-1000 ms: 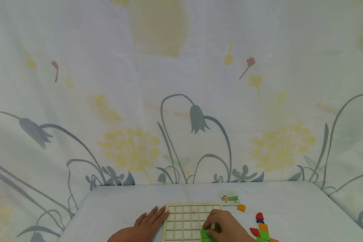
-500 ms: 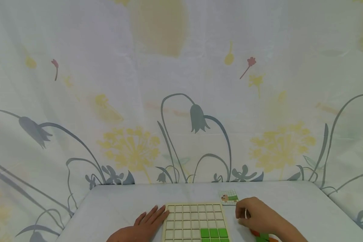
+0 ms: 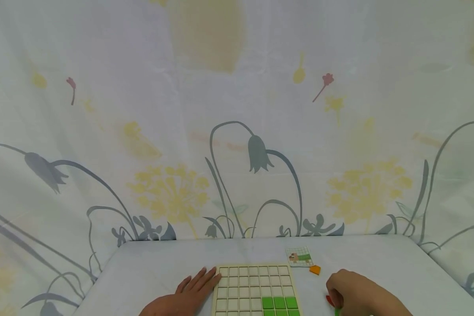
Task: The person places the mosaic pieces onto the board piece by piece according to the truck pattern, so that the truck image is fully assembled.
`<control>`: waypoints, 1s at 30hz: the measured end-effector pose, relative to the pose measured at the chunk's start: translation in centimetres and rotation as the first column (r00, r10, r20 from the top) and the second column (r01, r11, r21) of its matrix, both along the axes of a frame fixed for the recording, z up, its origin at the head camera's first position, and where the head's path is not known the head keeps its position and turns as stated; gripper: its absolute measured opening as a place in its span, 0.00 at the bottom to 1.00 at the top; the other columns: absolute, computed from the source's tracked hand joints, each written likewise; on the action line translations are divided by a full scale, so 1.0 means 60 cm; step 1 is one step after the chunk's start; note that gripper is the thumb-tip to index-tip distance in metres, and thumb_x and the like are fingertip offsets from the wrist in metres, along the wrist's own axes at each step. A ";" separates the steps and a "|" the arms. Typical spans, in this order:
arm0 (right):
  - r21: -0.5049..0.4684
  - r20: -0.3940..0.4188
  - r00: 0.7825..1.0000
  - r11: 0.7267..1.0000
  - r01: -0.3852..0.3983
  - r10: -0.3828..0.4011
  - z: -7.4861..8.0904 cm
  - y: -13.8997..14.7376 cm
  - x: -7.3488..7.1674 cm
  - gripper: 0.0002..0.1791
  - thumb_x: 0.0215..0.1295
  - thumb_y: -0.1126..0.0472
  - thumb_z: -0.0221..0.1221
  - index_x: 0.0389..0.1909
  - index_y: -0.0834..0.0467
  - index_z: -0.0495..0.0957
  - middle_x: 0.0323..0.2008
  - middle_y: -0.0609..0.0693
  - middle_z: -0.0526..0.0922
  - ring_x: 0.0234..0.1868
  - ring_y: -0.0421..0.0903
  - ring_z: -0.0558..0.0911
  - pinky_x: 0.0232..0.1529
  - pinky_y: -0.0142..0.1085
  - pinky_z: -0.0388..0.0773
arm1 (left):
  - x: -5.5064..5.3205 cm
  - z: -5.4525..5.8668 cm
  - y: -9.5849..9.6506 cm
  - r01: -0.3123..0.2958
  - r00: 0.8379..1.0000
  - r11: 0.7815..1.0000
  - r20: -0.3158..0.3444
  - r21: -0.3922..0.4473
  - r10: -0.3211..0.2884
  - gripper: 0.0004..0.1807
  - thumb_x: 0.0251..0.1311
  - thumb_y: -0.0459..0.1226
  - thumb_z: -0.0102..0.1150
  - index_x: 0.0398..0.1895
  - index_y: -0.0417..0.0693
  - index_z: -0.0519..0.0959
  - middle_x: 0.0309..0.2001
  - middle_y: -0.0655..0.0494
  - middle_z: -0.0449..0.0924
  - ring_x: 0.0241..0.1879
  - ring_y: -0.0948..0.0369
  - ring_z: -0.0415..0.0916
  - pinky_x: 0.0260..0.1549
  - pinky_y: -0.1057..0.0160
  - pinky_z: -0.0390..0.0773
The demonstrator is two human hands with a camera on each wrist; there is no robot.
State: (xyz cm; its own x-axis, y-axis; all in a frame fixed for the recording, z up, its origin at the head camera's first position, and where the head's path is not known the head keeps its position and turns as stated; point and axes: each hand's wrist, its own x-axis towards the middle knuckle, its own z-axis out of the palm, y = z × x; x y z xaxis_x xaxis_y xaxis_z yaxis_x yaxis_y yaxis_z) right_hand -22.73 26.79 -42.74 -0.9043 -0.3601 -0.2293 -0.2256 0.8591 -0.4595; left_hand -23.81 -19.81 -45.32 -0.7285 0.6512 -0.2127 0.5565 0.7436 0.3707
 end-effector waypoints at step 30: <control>-0.111 -0.053 0.994 0.989 -0.100 0.095 -0.005 -0.029 0.008 0.14 0.45 0.70 0.71 0.23 0.52 0.76 0.20 0.40 0.64 0.22 0.38 0.62 0.25 0.34 0.58 | 0.002 0.001 -0.002 0.017 1.000 0.999 -0.019 0.031 -0.016 0.55 0.70 0.70 0.54 0.89 0.61 0.43 0.88 0.56 0.40 0.85 0.47 0.41 0.77 0.38 0.52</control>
